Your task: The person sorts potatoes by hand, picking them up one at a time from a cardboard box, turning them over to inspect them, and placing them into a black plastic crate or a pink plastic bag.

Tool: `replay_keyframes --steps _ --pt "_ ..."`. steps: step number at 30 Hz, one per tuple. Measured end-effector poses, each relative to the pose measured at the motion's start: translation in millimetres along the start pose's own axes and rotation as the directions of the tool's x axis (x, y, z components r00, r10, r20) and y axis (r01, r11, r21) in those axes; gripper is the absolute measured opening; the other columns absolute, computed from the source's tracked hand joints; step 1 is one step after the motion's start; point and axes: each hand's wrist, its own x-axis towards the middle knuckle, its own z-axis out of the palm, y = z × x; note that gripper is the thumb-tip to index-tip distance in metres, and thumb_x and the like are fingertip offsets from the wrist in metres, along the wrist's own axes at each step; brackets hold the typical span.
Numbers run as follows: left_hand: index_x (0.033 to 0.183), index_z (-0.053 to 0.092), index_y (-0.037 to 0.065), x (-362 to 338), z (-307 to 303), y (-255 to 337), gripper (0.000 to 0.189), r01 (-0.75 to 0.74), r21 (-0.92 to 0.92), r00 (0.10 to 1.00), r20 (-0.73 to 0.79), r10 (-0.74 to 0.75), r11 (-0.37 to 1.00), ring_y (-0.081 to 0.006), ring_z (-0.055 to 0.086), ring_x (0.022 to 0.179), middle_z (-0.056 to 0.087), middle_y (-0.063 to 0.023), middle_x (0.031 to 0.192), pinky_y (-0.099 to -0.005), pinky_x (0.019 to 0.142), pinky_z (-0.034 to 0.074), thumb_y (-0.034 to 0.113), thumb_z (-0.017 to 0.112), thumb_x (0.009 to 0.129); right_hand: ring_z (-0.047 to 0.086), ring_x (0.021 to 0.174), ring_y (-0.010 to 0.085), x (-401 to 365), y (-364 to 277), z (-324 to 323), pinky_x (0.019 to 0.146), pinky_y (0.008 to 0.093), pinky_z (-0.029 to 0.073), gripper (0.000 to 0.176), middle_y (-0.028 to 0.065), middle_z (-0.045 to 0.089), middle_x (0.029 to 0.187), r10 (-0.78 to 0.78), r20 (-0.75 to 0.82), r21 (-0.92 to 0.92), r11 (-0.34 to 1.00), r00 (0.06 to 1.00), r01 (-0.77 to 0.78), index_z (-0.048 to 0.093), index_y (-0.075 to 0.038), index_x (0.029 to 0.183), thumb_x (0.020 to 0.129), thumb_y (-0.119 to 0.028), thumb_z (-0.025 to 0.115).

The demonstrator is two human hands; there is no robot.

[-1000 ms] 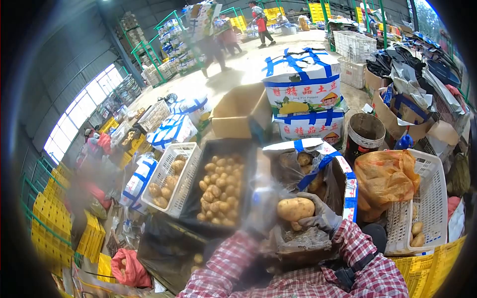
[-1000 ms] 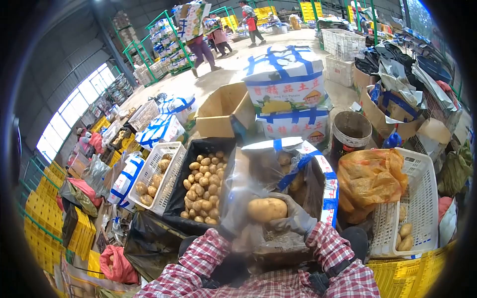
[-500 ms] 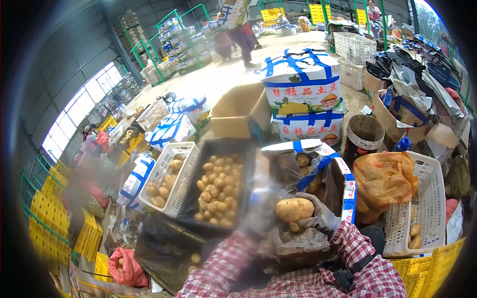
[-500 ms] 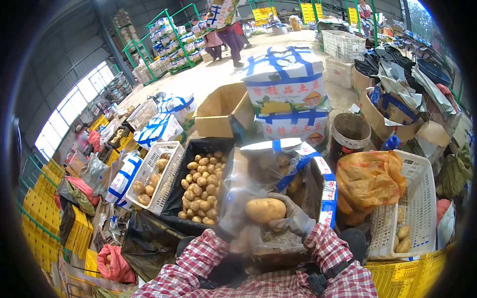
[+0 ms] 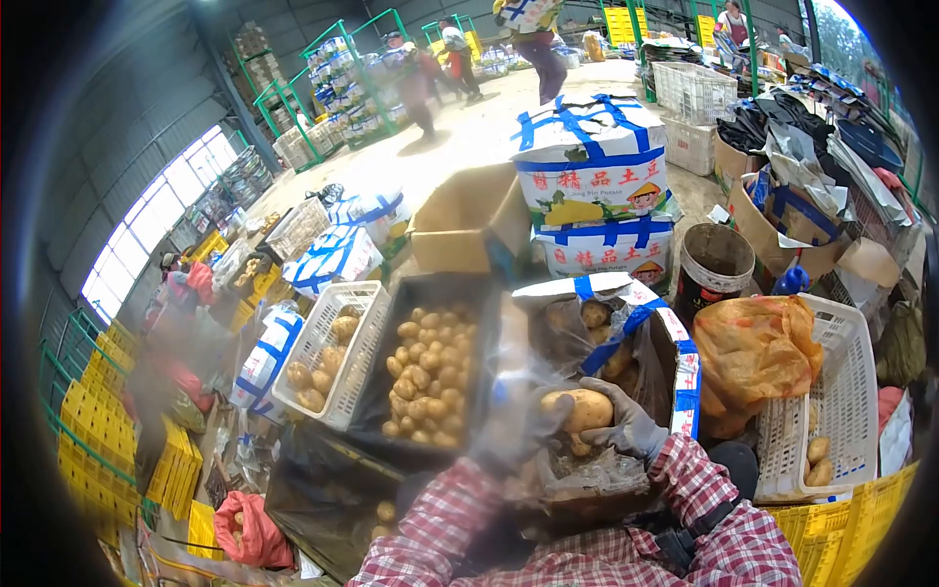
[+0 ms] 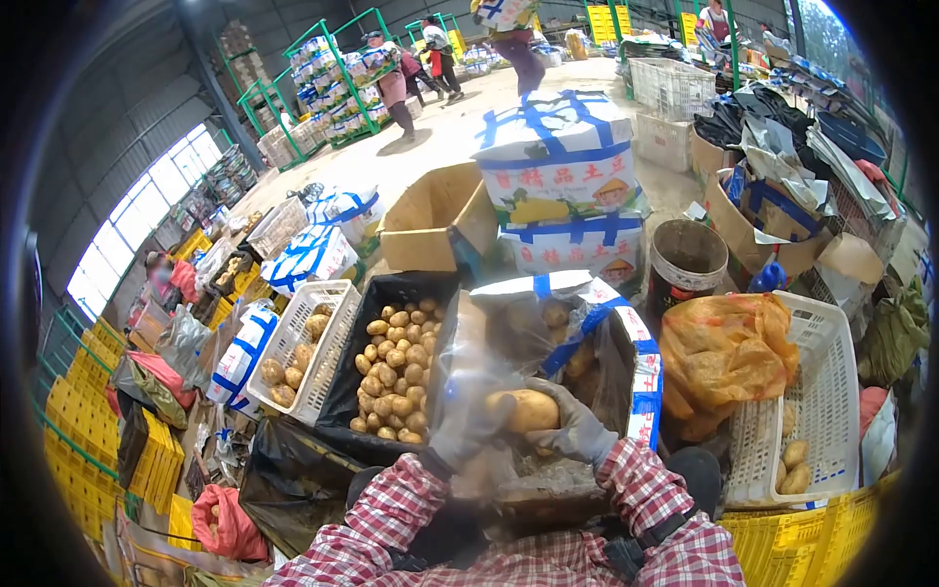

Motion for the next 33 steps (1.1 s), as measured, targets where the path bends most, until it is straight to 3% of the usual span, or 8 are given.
replay_keyframes --steps 2,6,10,15,21,25,29,33 --pt "0.126 0.058 0.001 -4 2 0 0.051 -0.170 0.176 0.985 0.014 0.170 0.970 -0.0198 0.062 0.075 0.057 -0.0145 0.103 -0.0330 0.066 0.053 0.041 0.059 0.095 0.053 0.119 0.0185 2 -1 0 0.100 0.0355 0.048 0.074 0.0083 0.050 0.134 -0.041 -0.011 -0.138 0.990 0.999 0.039 0.034 -0.008 0.146 0.084 -0.006 0.075" --pt "0.124 0.058 -0.001 -12 3 12 0.054 -0.412 0.625 0.876 0.071 0.477 0.663 -0.0230 0.062 0.079 0.057 -0.0169 0.106 -0.0355 0.071 0.052 0.043 0.061 0.093 0.055 0.113 0.0175 -2 -9 -1 0.093 0.0317 0.050 0.053 0.0097 0.052 0.129 0.163 0.149 0.298 0.933 0.975 -0.202 0.037 -0.007 0.142 0.095 -0.012 0.060" --pt "0.122 0.057 0.001 4 2 -18 0.047 -0.393 0.604 0.859 -0.027 0.511 0.694 -0.0270 0.061 0.092 0.060 -0.0148 0.098 -0.0406 0.083 0.050 0.036 0.063 0.092 0.054 0.114 0.0183 1 4 3 0.096 0.0314 0.048 0.054 0.0097 0.051 0.130 0.122 -0.022 0.215 0.970 0.992 -0.115 0.038 -0.006 0.141 0.094 -0.015 0.062" --pt "0.116 0.057 0.001 11 -3 -31 0.042 -0.113 0.107 0.992 -0.042 0.118 0.988 -0.0282 0.062 0.087 0.062 -0.0149 0.094 -0.0446 0.078 0.051 0.035 0.061 0.092 0.048 0.124 0.0190 -7 4 7 0.106 0.0352 0.040 0.077 0.0107 0.046 0.137 -0.139 0.007 -0.029 0.990 0.990 0.139 0.037 -0.003 0.141 0.080 -0.020 0.081" --pt "0.115 0.061 0.003 7 7 -31 0.039 -0.403 0.485 0.874 -0.048 0.484 0.776 -0.0333 0.061 0.087 0.062 -0.0161 0.094 -0.0468 0.078 0.049 0.032 0.063 0.088 0.050 0.120 0.0178 -4 10 10 0.098 0.0356 0.049 0.065 0.0062 0.050 0.132 -0.225 -0.013 -0.269 0.939 0.974 0.214 0.040 -0.009 0.141 0.086 -0.014 0.074" --pt "0.114 0.065 0.007 -6 14 2 0.034 -0.389 0.579 0.879 -0.001 0.478 0.716 -0.0353 0.058 0.099 0.062 -0.0158 0.102 -0.0475 0.086 0.047 0.024 0.065 0.085 0.060 0.106 0.0187 -4 12 3 0.080 0.0367 0.057 0.052 0.0050 0.058 0.124 0.463 0.120 0.616 0.659 0.878 -0.431 0.048 -0.014 0.137 0.097 -0.048 0.052" --pt "0.110 0.066 0.007 -4 12 -5 0.027 -0.407 0.707 0.835 0.031 0.549 0.579 -0.0347 0.060 0.090 0.062 -0.0161 0.102 -0.0424 0.081 0.049 0.020 0.063 0.086 0.062 0.103 0.0199 -5 -2 8 0.081 0.0365 0.056 0.057 0.0078 0.060 0.119 0.374 -0.039 0.425 0.845 0.927 -0.323 0.049 -0.010 0.135 0.096 -0.051 0.053" --pt "0.106 0.065 0.006 12 11 -30 0.023 -0.395 0.730 0.857 0.074 0.510 0.557 -0.0341 0.061 0.089 0.062 -0.0162 0.100 -0.0412 0.080 0.050 0.016 0.063 0.085 0.059 0.108 0.0260 -5 13 8 0.097 0.0353 0.045 0.058 0.0174 0.058 0.119 -0.265 -0.207 -0.498 0.857 0.942 0.132 0.054 0.000 0.126 0.088 -0.042 0.068"
